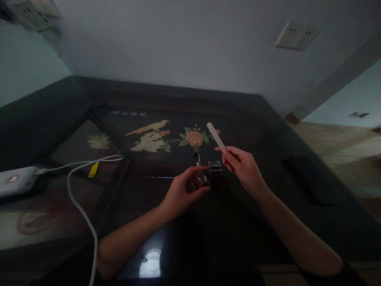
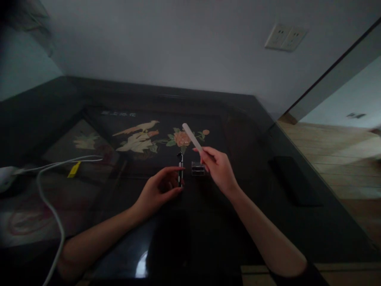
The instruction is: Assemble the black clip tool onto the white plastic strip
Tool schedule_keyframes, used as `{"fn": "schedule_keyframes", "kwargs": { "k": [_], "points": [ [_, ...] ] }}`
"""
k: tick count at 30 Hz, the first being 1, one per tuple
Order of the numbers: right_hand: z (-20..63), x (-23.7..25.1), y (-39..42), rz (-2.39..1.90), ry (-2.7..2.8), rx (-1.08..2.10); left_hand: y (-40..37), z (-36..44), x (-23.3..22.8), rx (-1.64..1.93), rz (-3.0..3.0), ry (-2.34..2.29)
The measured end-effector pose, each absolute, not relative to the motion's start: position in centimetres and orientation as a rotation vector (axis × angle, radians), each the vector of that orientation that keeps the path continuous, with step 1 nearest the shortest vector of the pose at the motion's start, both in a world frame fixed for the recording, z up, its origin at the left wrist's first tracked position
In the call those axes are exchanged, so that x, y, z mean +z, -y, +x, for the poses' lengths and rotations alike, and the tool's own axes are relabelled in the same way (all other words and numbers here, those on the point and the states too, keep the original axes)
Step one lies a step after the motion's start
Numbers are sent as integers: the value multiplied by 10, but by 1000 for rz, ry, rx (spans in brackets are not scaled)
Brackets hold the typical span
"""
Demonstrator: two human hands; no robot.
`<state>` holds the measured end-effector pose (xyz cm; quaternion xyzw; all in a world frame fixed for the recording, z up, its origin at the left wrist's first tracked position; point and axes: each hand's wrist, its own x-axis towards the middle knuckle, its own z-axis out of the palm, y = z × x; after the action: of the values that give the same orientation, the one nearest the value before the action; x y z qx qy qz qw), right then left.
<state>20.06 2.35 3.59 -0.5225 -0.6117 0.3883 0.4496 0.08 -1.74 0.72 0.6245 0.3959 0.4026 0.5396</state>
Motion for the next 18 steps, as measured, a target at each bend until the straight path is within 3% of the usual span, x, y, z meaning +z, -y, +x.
{"fn": "schedule_keyframes", "kwargs": {
  "k": [6,18],
  "points": [
    [222,22,9,-1424,1276,1209,8,-1,6,951,1200,-933],
    [194,31,37,-1400,1452,1487,22,8,4,850,1507,-1024]
  ]
}}
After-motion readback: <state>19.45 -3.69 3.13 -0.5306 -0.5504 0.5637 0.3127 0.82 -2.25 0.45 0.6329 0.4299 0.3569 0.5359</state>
